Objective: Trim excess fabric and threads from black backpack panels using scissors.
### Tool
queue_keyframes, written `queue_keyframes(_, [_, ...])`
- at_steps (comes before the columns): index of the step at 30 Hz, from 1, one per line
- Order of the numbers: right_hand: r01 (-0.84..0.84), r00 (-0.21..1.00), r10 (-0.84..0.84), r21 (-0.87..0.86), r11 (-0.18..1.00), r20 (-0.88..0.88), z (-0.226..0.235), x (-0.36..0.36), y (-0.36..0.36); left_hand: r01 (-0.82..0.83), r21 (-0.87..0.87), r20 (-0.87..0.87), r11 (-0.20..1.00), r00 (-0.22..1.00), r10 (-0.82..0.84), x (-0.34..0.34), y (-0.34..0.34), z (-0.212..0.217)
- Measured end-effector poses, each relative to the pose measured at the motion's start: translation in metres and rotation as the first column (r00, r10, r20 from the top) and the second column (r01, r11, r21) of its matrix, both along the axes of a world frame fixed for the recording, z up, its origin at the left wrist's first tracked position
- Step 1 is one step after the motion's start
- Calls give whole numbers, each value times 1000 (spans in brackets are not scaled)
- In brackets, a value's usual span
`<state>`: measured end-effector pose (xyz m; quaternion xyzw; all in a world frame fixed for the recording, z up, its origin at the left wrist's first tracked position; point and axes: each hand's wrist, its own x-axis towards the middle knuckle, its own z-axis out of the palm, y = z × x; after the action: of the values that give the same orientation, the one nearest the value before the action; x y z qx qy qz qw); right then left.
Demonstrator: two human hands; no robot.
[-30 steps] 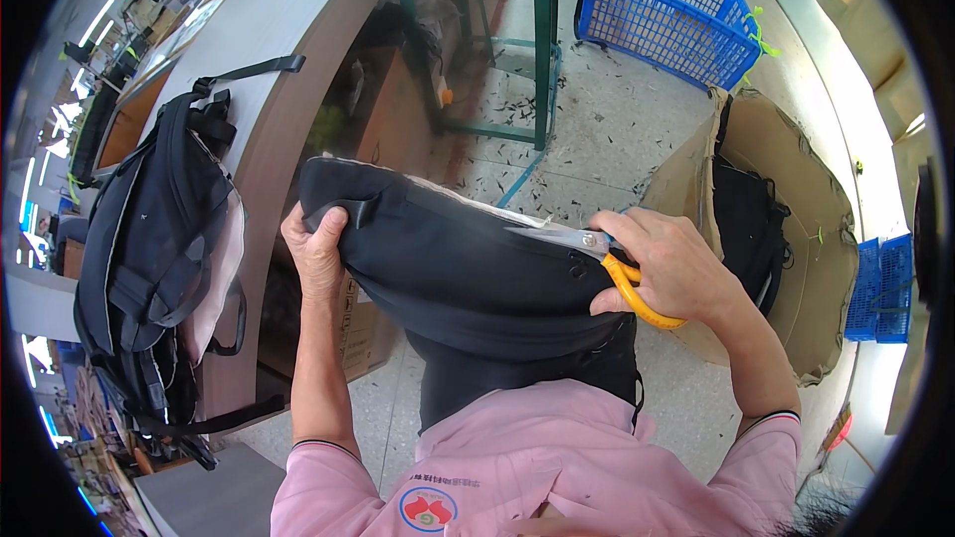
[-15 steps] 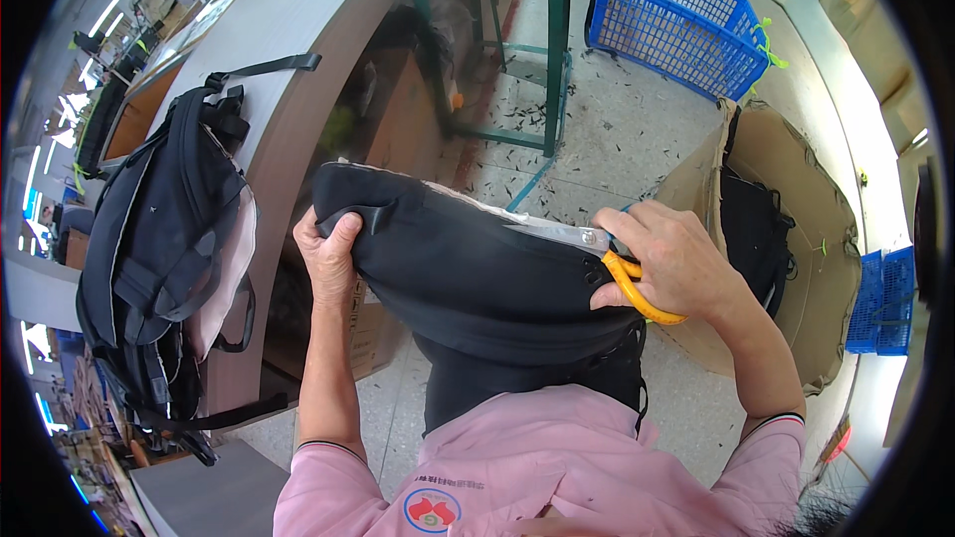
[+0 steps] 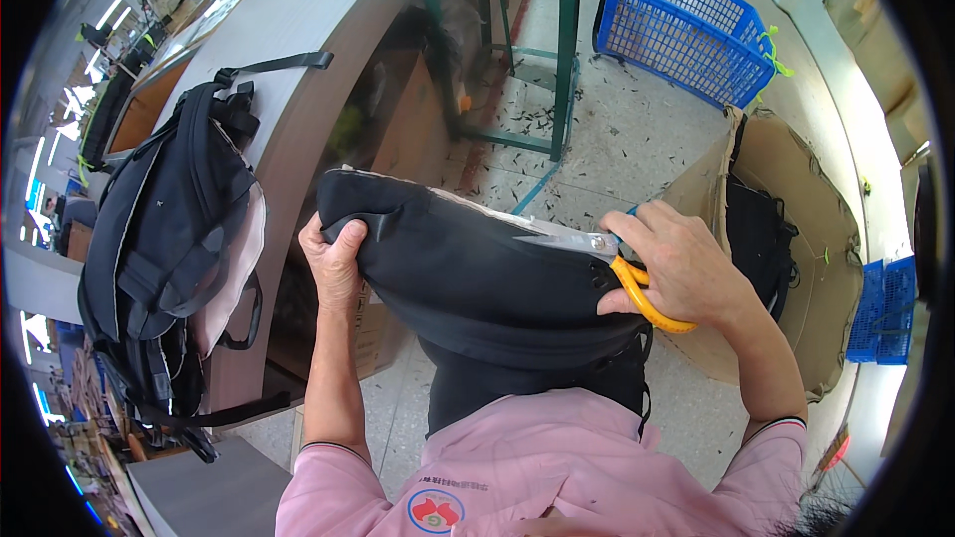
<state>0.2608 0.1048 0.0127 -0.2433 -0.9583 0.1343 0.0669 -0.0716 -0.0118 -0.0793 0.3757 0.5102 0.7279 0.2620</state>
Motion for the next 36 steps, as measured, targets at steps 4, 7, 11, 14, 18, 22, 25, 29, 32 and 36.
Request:
queue_keyframes(4, [4,1000,-4,-15,1000,-7,-1,-8,1,3,13,14,1000,1000,-3,2,-1,1])
queue_keyframes(7, [6,1000,-6,-19,1000,-17,-2,-10,2,12,1,7,1000,1000,-12,0,-3,0])
queue_keyframes(11, [-14,1000,13,-32,999,-22,0,-15,3,13,-3,-15,1000,1000,-13,2,-3,1])
queue_keyframes(14, [-33,999,33,-1,999,-28,-4,-19,5,20,1,2,1000,1000,-20,3,-5,3])
queue_keyframes(18, [-64,996,66,45,997,-55,-10,-18,5,7,-8,18,1000,1000,-7,6,-6,4])
queue_keyframes(22, [-72,995,76,66,995,-66,-12,-18,3,14,-11,30,1000,999,-13,6,-7,5])
queue_keyframes(25, [-57,993,66,91,994,-99,-5,-23,-1,23,-18,34,1000,999,-23,7,-8,6])
queue_keyframes(29, [-45,991,64,156,987,-114,-5,-32,0,17,-6,-11,1000,1000,-17,9,-8,4])
queue_keyframes(32, [-62,982,91,175,983,-164,-10,-34,3,26,0,14,1000,1000,-26,11,-7,4])
queue_keyframes(36, [-67,992,83,161,985,-94,-10,-33,1,25,0,9,1000,1000,-25,7,-9,0])
